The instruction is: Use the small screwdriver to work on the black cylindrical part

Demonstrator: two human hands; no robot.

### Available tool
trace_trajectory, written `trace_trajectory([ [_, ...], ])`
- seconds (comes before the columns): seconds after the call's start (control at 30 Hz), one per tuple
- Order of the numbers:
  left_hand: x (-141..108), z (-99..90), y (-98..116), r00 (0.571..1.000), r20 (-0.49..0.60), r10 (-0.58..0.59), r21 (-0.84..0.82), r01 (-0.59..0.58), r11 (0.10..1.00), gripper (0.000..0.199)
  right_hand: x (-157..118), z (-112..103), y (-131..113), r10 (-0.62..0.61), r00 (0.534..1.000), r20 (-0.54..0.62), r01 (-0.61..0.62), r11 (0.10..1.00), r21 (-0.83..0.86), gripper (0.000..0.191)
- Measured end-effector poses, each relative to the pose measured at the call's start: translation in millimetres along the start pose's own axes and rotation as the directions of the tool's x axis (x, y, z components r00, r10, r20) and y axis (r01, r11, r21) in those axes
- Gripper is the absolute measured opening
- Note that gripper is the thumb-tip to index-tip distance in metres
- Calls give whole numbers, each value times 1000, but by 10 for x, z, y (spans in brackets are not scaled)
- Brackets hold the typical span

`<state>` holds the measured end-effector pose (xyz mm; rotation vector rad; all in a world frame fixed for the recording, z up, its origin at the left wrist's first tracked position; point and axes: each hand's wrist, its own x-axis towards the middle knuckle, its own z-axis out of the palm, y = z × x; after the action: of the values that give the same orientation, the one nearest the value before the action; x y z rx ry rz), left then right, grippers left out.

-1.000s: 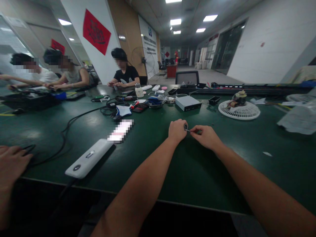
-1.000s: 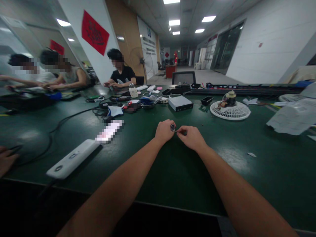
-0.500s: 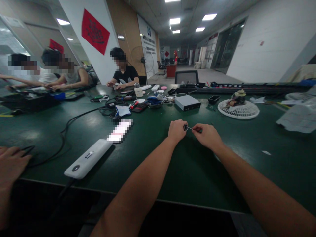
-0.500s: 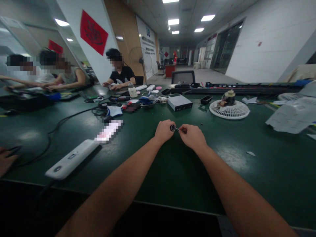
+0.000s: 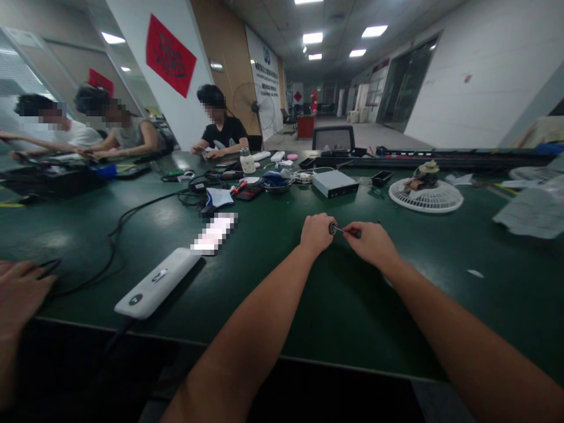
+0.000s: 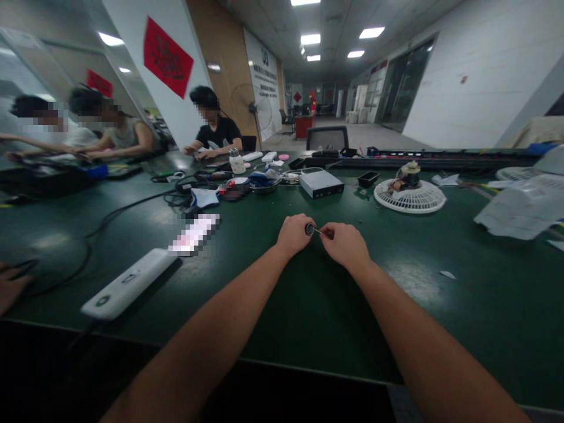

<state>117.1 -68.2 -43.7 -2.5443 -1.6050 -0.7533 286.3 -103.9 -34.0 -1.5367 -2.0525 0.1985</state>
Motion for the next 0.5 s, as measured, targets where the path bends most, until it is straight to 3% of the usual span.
trace_trajectory([
  [0.23, -4, 26, -37, 1000, -14, 2, 17, -2, 1000, 14, 4, 12, -48, -77, 996, 52, 74, 996, 57, 20],
  [0.5, 1, 34, -28, 999, -25, 36, 26, -35, 999, 20, 20, -13, 50, 9, 995, 96, -7, 1000, -23, 19],
])
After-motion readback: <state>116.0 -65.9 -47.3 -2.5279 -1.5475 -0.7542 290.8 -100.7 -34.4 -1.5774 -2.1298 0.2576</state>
